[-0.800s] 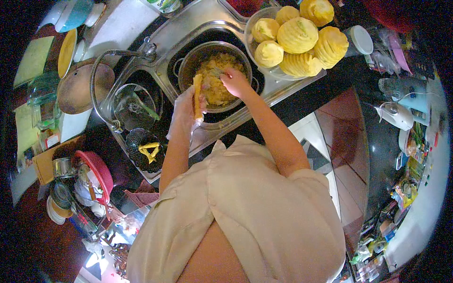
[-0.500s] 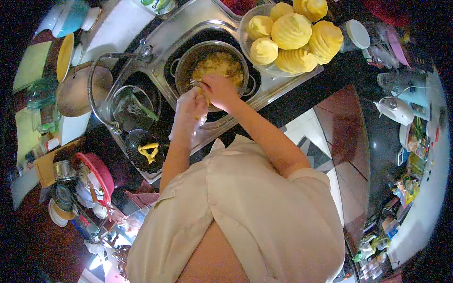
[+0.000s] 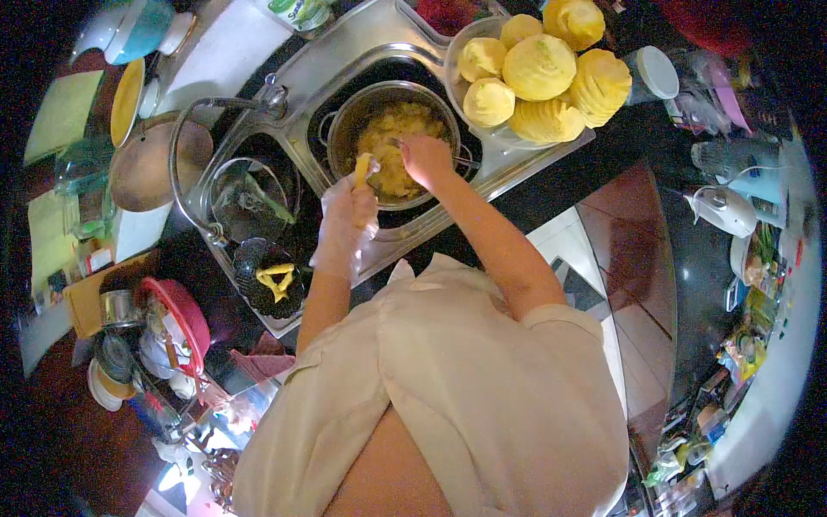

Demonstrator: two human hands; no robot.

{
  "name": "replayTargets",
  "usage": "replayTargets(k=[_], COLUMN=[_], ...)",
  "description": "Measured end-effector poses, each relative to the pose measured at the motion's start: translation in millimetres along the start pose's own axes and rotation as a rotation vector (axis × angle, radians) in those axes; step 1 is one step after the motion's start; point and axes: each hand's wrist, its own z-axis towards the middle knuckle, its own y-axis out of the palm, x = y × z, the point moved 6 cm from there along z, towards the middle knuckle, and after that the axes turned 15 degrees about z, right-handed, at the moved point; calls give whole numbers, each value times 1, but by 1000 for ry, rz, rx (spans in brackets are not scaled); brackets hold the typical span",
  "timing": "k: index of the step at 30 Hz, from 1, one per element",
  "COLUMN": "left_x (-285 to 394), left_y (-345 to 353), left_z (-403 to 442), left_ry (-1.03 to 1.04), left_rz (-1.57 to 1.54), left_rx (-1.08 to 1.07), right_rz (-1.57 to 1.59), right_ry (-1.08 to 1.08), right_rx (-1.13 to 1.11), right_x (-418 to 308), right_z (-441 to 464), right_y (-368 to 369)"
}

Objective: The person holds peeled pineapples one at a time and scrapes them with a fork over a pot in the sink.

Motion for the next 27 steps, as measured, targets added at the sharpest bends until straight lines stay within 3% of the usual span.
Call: replayTargets(k=[2, 6, 8, 10, 17, 24, 27], left_x=[-4, 1, -3, -3, 12, -1, -38], left_y=[-4, 2, 4, 3, 19, 14, -20], left_z=[12, 19, 19, 24, 11, 17, 53], left_ry=[-17, -74, -158, -110, -75, -75, -76], left_rz=[-140, -40, -158, -108, 65, 204, 168], left_rx=[-192, -137, -63, -53, 12, -67, 115], right_rz=[50, 296, 403, 597, 631, 335, 273], right_ry=[8, 63, 96, 140, 137, -247, -269], right_rx=[41, 93, 98, 91, 17, 52, 39], right_x=[-4, -11, -7, -2, -24, -61, -66], right_z=[-3, -10, -13, -11, -23, -32, -31], right_y=[-6, -20, -19, -15, -17, -15, -12])
